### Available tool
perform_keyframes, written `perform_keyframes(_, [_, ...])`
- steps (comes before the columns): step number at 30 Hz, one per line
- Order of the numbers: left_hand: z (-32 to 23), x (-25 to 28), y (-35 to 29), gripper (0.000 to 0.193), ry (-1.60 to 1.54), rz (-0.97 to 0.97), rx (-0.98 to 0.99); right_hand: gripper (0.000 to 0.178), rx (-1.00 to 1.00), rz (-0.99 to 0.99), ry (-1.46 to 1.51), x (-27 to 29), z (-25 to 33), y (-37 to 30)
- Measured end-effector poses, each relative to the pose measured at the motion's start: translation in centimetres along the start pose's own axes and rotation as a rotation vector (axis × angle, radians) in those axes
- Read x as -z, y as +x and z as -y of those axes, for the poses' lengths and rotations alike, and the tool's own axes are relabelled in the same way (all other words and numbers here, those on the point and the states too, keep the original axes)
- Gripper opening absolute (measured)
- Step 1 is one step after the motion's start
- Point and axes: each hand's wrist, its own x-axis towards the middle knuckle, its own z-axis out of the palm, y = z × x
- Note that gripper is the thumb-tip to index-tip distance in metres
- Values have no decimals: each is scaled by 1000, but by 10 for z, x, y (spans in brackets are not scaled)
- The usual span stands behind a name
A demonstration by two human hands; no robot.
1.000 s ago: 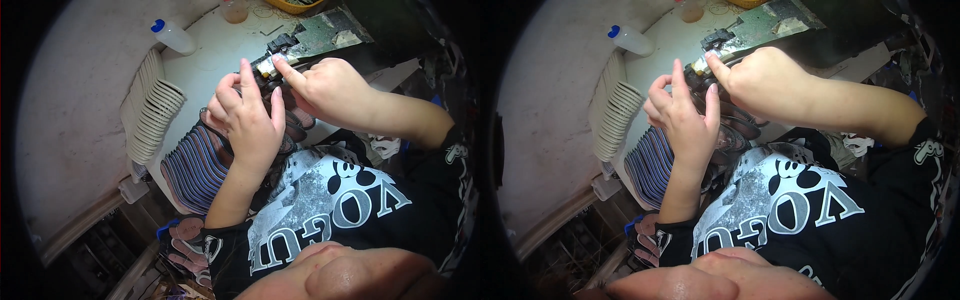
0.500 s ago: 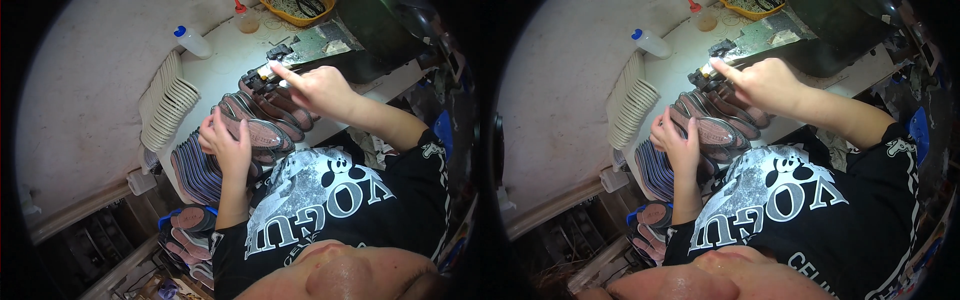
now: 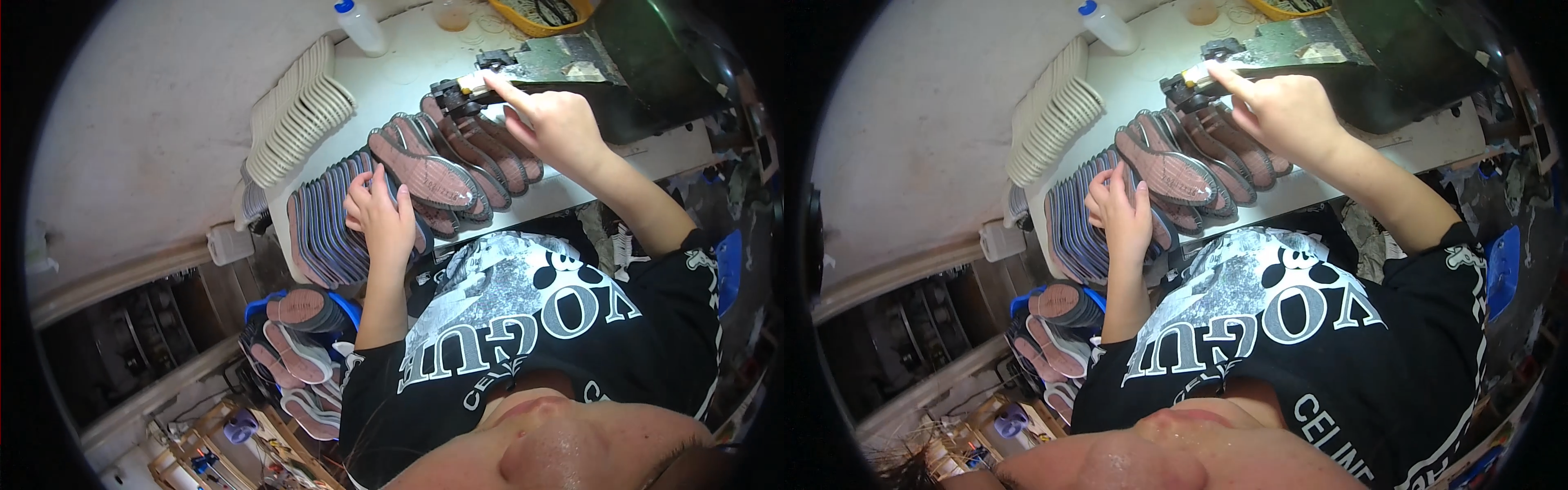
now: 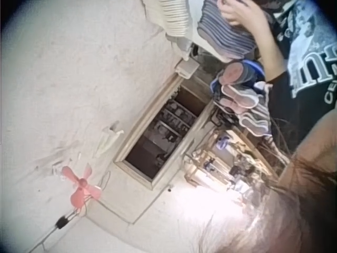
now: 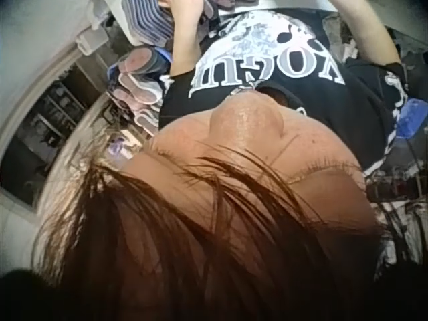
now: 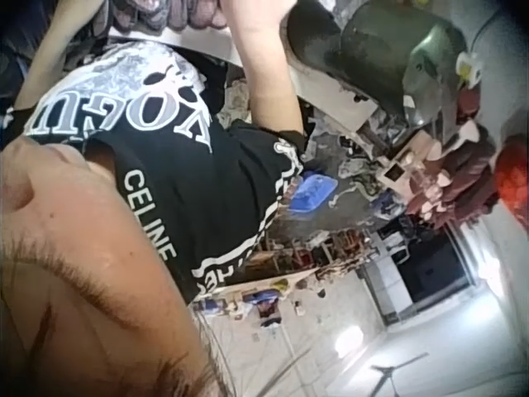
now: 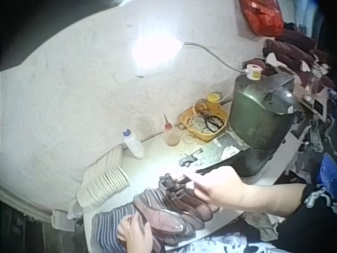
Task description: Applying adhesive to shoe soles and manually assembling/inspecting shoe components at a workbench.
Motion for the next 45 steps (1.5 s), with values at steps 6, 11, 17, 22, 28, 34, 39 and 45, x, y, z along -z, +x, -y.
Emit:
perform_keyframes(6, [15, -8, -2, 42, 51, 2, 38, 39, -27, -88, 81, -13, 22, 5])
perform_keyframes(11, [30, 4, -9, 34, 58, 49, 103, 32, -32, 230, 622, 10, 40, -34])
perform_keyframes(17, [-1, 7, -17, 37, 213, 334, -104, 22, -177, 689, 754, -22, 53, -66])
perform_keyframes(22, [-7, 10, -18, 34, 416, 322, -260, 19, -188, 622, 659, -23, 28, -90])
perform_keyframes(28, [-6, 6, -25, 37, 422, 338, -344, 7, -123, 424, 776, -18, -2, -106])
perform_keyframes(34, [-12, 14, -22, 38, 351, 528, -104, 36, -424, 628, 978, -60, 31, -79])
perform_keyframes(39, [-6, -1, -23, 38, 316, 515, -26, 40, -627, 688, 1218, -100, 49, -62])
perform_keyframes(45, [-9, -4, -22, 36, 232, 481, 88, 33, -560, 588, 1259, -107, 54, -63])
